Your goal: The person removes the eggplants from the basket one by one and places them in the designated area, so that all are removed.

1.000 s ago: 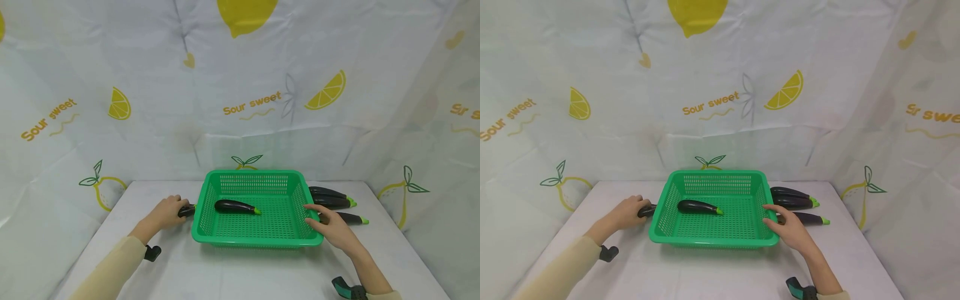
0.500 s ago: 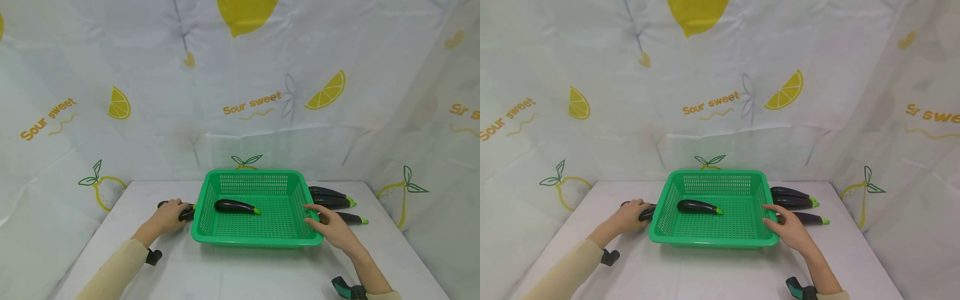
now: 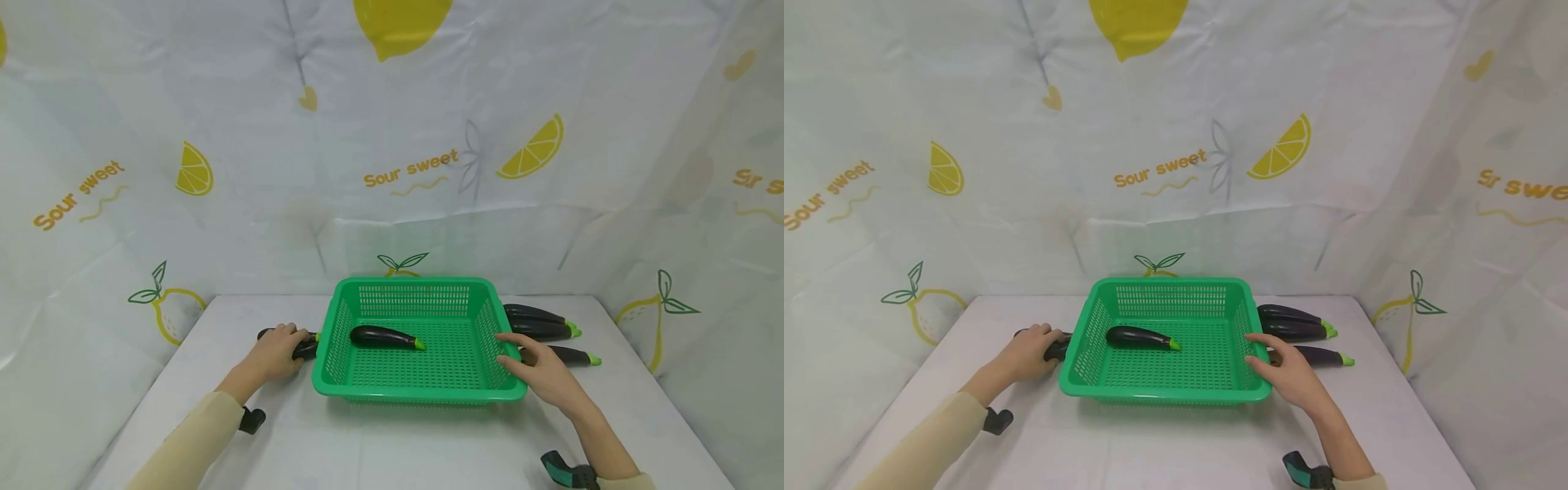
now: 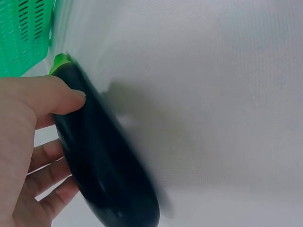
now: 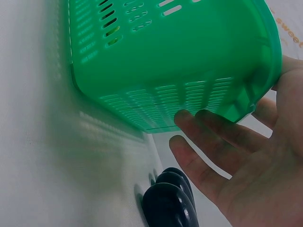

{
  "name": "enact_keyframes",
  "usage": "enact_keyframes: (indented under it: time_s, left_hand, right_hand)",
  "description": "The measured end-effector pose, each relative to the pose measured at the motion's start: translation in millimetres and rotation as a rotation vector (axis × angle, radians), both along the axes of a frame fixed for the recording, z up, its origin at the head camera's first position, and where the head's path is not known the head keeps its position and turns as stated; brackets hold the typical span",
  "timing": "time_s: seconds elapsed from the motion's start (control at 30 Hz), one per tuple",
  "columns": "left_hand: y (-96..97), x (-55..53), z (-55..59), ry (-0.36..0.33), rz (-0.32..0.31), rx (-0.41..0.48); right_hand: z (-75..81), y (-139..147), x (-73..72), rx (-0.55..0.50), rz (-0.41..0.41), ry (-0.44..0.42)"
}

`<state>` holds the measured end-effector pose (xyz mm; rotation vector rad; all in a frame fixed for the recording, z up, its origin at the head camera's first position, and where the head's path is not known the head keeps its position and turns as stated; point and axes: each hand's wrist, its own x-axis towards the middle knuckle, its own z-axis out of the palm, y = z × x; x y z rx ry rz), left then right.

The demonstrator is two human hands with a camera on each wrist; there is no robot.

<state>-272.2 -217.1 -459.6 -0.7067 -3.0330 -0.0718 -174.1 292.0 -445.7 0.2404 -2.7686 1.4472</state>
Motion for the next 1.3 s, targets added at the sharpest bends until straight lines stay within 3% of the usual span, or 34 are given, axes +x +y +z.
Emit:
enact_keyframes:
  time_s: [0.6, 0.87, 1.3]
  left_hand:
    - [-4.5, -1.1, 0.6, 0.048, -0.007, -0.001]
    - [3.0, -0.2, 19.3, 0.076, -0.027, 0.054]
    - [16.5, 4.0, 59.5, 0.207, -0.12, 0.151]
  right_hand:
    - [3.2, -1, 1.6, 0.002, 0.009, -0.003]
    - [2.0, 0, 1.3, 0.012, -0.007, 0.002]
    - [0.2, 0, -0.3, 0.008, 0.004, 0.005]
